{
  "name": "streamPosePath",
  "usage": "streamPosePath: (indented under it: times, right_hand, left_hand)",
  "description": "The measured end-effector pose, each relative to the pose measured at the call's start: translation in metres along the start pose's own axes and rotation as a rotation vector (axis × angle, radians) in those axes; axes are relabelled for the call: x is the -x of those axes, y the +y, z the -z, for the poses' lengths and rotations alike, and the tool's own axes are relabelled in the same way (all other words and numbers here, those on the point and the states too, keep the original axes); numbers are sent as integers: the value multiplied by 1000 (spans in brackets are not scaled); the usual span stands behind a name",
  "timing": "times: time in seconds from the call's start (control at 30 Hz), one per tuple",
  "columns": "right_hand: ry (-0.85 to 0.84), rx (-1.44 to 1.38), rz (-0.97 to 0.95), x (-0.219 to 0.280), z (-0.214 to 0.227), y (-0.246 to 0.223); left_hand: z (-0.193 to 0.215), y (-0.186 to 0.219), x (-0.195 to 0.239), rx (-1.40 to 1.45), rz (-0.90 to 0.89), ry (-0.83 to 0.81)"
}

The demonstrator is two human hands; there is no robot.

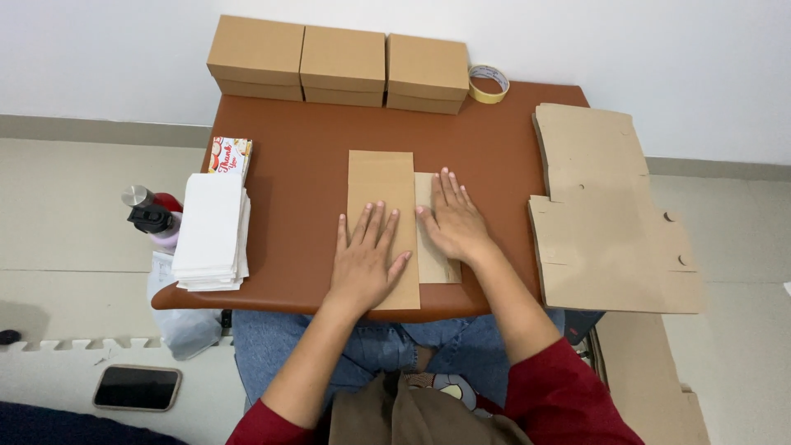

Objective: The person assembles a flat cardboard box by folding the sides and tucking the flaps into slots. They then place a white paper insert inside the box and close the lid, stacking the finished box with others.

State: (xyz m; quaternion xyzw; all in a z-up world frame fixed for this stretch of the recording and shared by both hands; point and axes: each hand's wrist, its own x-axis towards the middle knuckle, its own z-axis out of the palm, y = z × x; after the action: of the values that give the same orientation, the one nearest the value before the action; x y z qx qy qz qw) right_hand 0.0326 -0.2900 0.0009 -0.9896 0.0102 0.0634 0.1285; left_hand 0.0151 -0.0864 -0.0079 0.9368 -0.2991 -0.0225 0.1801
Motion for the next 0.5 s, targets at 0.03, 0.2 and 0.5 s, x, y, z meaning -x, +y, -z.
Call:
streamPosePath:
  times: [0.03, 0.2, 0.5]
  right_hand:
    - [3, 0, 0, -7, -4, 2]
    - [52, 43, 1, -21, -16, 8]
    - [17, 21, 69, 73, -8, -16]
  left_hand:
    - [0, 0, 0, -1, -2, 2]
    - [-3, 1, 0, -39, 27, -16]
    - [1, 5, 1, -27, 33, -11]
